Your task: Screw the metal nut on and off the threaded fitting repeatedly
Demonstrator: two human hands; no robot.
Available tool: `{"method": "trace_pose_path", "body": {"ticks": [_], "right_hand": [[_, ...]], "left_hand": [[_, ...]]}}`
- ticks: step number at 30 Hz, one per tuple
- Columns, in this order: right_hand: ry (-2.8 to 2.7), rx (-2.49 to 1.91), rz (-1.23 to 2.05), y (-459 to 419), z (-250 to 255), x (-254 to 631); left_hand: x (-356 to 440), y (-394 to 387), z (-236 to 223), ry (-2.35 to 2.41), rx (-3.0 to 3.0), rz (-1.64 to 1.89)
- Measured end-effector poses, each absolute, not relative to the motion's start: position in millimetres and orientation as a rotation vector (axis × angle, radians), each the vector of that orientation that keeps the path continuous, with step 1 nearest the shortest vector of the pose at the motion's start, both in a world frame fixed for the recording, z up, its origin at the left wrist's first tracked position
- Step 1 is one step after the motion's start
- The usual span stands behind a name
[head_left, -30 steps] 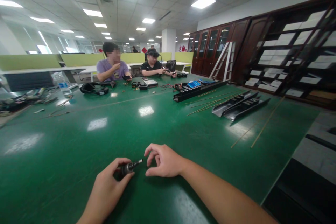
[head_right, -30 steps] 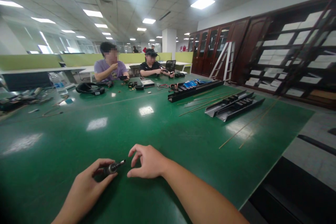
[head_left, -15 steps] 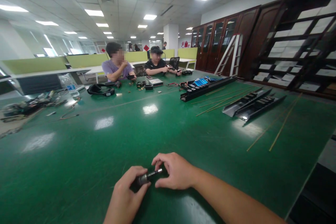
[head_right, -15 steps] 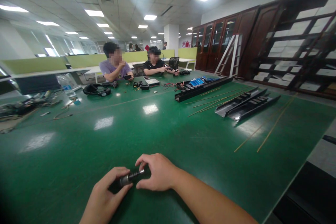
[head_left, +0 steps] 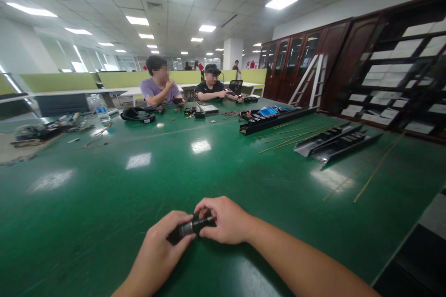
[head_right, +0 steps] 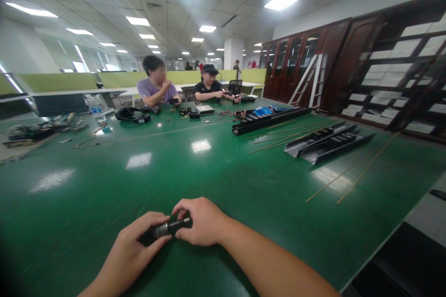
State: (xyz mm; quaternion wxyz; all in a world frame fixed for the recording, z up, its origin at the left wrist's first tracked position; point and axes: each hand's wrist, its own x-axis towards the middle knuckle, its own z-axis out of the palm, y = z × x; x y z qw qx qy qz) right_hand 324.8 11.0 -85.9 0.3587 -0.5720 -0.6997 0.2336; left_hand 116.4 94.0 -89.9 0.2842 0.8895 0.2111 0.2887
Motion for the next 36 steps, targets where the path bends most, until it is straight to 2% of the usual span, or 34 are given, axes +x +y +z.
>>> {"method": "trace_pose_path", "body": {"ticks": [9,36], "right_hand": [[-1.82,-1.449,0.57,7.9,-85.6,324.5],[-1.823,-1.421,0.575,13.0,-93.6,326.5]], "left_hand": [[112.5,87.2,-85.4,0.716,2.42,0.814],[110.4,90.4,-90.8,0.635,2.459,0.852]]}}
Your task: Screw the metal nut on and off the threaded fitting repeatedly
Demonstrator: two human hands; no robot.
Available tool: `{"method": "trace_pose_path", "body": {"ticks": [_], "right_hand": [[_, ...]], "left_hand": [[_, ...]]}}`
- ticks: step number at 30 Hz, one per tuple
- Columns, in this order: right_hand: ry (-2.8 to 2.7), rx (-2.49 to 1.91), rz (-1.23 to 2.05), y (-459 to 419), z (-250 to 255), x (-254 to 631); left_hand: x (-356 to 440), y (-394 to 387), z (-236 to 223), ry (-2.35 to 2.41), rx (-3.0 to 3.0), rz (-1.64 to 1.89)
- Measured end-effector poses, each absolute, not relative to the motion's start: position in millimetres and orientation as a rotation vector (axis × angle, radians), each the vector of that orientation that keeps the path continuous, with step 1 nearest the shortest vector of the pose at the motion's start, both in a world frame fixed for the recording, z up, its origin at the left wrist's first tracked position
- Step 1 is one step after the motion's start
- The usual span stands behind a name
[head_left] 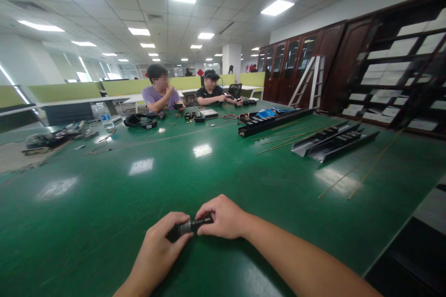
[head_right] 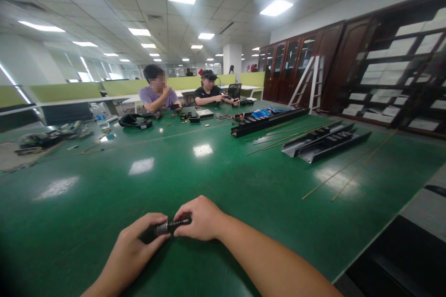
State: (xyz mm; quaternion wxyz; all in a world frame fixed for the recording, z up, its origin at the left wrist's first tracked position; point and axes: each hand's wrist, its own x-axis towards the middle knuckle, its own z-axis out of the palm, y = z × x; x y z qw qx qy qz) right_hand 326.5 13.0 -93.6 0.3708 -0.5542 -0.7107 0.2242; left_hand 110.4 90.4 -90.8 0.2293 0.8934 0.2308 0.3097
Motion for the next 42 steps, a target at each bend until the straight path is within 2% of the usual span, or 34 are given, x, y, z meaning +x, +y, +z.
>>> {"method": "trace_pose_path", "body": {"ticks": [42], "right_hand": [[-1.738,-1.454,0.518,12.8,-88.8,331.2]], "left_hand": [[108.9,94.6,-91.3,0.718,2.42,0.884]]}}
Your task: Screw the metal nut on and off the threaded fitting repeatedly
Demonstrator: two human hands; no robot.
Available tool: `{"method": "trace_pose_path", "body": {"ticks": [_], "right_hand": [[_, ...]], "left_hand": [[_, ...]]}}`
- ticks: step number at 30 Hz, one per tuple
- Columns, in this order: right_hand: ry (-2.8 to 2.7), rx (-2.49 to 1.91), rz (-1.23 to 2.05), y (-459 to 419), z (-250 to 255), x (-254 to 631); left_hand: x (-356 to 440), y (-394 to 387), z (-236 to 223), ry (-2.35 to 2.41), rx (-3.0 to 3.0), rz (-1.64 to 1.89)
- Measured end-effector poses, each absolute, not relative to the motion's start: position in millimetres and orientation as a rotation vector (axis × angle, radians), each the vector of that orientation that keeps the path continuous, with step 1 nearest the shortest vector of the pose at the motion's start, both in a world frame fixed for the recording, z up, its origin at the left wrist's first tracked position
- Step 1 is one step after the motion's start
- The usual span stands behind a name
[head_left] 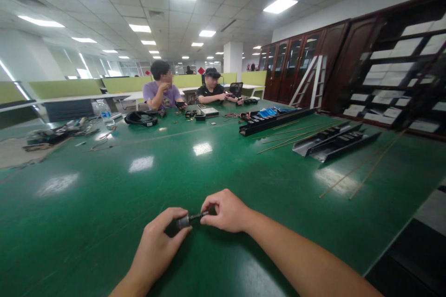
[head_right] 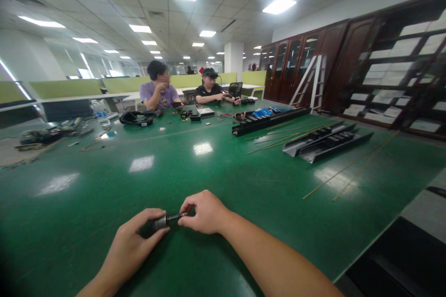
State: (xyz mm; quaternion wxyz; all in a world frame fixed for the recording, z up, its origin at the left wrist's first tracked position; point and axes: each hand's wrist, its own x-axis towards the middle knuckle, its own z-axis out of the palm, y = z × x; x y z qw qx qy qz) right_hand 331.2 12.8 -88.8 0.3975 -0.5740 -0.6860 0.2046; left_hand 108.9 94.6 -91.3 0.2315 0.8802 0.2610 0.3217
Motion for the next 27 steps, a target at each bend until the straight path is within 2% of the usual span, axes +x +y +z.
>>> {"method": "trace_pose_path", "body": {"ticks": [27], "right_hand": [[-1.719,-1.501,0.476,10.8,-84.7,338.5]], "left_hand": [[107.5,98.4,-90.1,0.762,2.416,0.89]]}}
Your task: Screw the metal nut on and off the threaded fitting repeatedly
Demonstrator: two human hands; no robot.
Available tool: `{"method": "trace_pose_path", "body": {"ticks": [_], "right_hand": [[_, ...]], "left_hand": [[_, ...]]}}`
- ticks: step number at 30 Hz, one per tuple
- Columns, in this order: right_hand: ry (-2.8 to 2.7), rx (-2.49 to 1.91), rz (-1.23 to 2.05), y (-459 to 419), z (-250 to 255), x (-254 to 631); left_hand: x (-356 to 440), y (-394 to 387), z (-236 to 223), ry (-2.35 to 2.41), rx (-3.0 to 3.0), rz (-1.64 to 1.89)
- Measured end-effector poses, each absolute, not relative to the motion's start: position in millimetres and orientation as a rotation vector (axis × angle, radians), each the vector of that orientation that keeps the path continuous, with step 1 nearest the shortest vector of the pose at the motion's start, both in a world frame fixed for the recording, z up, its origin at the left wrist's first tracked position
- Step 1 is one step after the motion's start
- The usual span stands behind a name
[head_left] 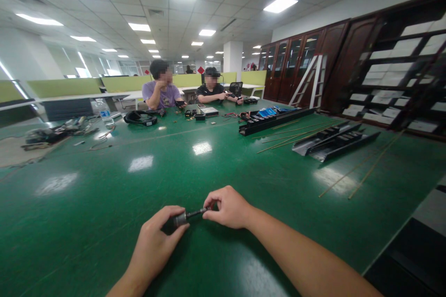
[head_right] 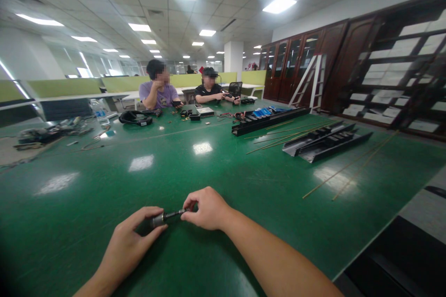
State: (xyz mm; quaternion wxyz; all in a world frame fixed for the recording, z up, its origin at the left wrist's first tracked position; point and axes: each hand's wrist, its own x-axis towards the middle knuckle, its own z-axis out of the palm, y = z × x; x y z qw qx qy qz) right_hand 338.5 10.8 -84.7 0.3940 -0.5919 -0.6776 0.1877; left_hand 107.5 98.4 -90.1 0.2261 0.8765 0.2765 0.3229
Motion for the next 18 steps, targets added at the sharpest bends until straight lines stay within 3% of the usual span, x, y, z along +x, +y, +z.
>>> {"method": "trace_pose_path", "body": {"ticks": [18], "right_hand": [[-1.694,-1.533,0.477,11.6,-86.6,342.9]], "left_hand": [[106.3,100.8,-90.7,0.794,2.421,0.882]]}}
